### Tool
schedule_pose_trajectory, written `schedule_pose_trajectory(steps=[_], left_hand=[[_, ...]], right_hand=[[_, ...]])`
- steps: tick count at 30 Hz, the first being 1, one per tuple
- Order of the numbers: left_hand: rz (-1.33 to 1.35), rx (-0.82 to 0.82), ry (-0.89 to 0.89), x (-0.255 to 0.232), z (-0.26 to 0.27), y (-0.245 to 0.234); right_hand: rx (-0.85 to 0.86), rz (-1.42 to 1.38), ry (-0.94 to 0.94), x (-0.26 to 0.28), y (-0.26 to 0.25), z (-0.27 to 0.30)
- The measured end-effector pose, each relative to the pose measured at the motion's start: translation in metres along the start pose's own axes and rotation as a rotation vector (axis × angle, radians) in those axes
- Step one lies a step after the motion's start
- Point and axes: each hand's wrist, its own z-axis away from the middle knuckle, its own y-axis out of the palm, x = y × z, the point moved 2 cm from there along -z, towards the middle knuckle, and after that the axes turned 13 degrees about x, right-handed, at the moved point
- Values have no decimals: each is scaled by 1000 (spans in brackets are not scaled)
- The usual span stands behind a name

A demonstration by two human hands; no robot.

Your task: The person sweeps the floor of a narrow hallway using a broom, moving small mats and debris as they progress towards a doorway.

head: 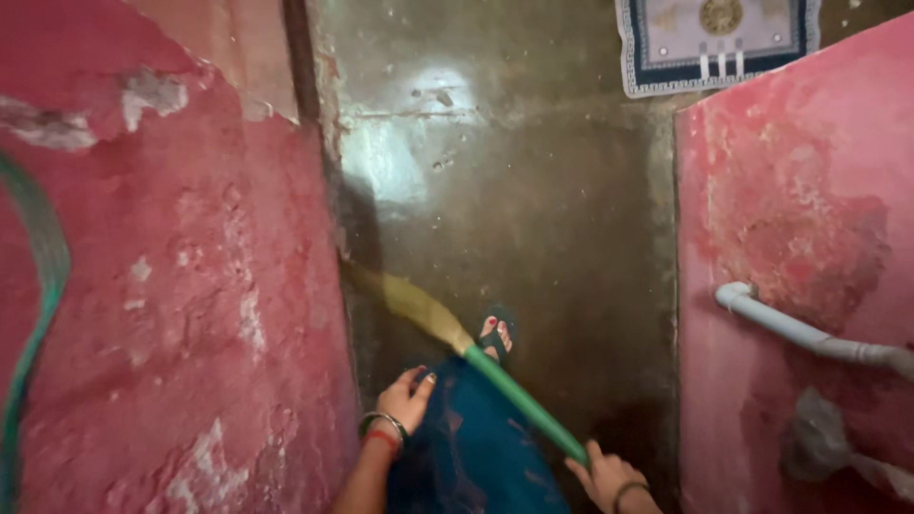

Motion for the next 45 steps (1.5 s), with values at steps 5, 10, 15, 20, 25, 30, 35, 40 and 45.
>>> schedule_pose_trajectory(steps=[5, 10, 15, 20, 25, 30, 35, 40, 45], left_hand=[[-24, -56, 18, -8, -19, 10], [13, -67, 96, -55, -20, 17], [-36, -39, 21, -106, -2, 7], [-5, -2, -17, -126, 1, -2], [86, -50, 31, -108, -9, -8], [176, -72, 5, -96, -23, -17], [149, -145, 100, -107, -32, -22], [116, -83, 51, -128, -39, -20], [103, -55, 62, -144, -57, -21]], right_hand=[[-308, -111, -108, 74, -88, 2], [-596, -273, -315, 178, -231, 50], [-403, -599, -364, 208, -278, 101], [-564, -240, -438, 128, -187, 48], [-219, -167, -105, 31, -92, -4], [-352, -233, -114, 30, -130, -2], [-581, -294, -183, 105, -267, 32], [-701, -317, -276, 158, -284, 81], [-319, -586, -403, 212, -254, 132]])
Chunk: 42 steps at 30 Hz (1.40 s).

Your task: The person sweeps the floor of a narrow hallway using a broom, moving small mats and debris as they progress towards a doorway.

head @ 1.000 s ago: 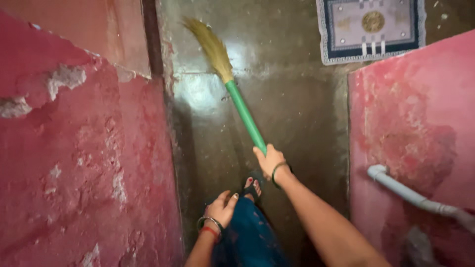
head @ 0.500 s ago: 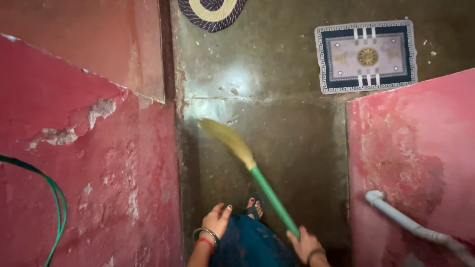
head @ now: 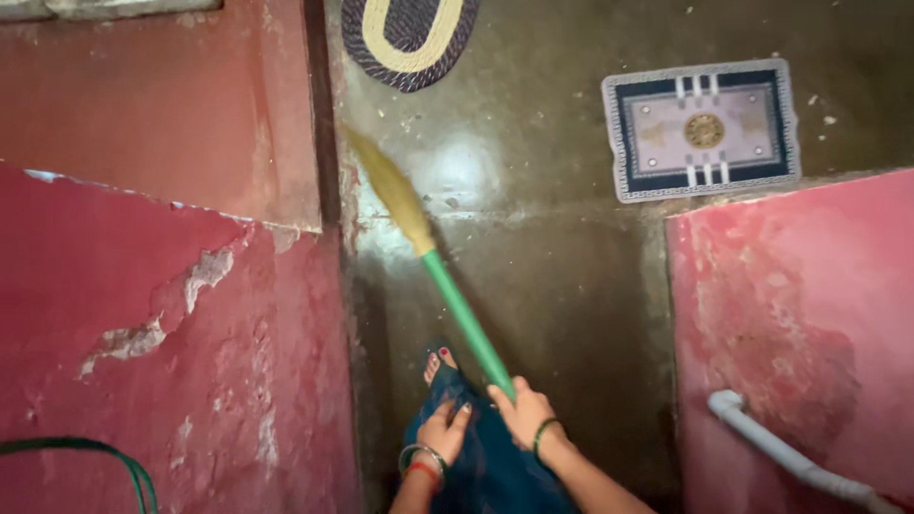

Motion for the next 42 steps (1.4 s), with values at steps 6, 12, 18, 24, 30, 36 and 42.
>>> schedule_pose_trajectory(steps=[6, 12, 18, 24, 30, 36, 42], left_hand=[[24, -22, 6, -23, -14, -40], [139, -46, -12, -32, -38, -88], [47, -97, -19, -30, -63, -118], [173, -92, -56, -43, -64, -125], [363, -72, 57, -48, -83, -114], [345, -90, -20, -50, -92, -107], [258, -77, -103, -83, -76, -119]], right_hand=[[241, -331, -37, 74, 14, -43], [231, -604, -45, 88, 12, -44], [223, -645, -7, 106, 40, 2], [409, -690, -155, 163, 8, -80], [336, -916, -68, 179, -34, -99], [181, -523, -13, 138, -42, -14], [234, -296, 101, 101, -83, -45]])
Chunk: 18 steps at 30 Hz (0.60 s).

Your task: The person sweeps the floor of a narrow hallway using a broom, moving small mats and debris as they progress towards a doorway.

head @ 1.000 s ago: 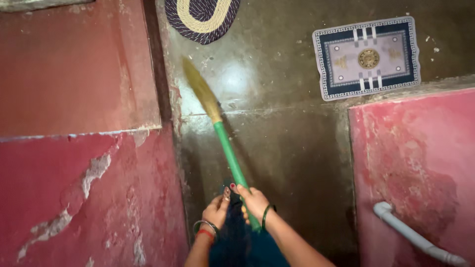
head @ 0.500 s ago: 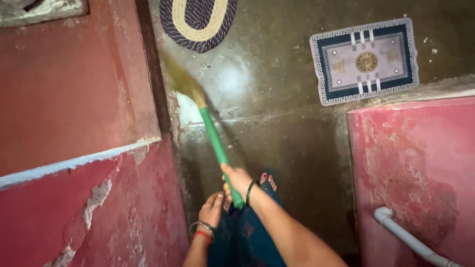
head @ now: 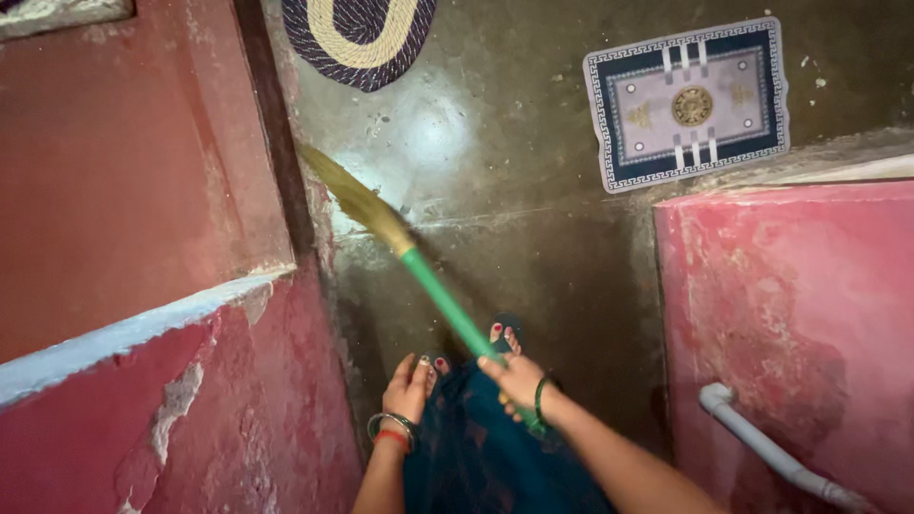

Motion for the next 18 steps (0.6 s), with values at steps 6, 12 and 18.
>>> schedule_pose_trajectory(steps=[6, 12, 18], left_hand=[[-46, -36, 49, -27, 7, -2], [-67, -21, 85, -38, 4, 5], [-160, 2, 83, -40, 2, 5]], right_hand=[[-187, 8, 16, 13, -71, -14], [-343, 242, -77, 4, -115, 0], [-294, 918, 144, -70, -134, 40]])
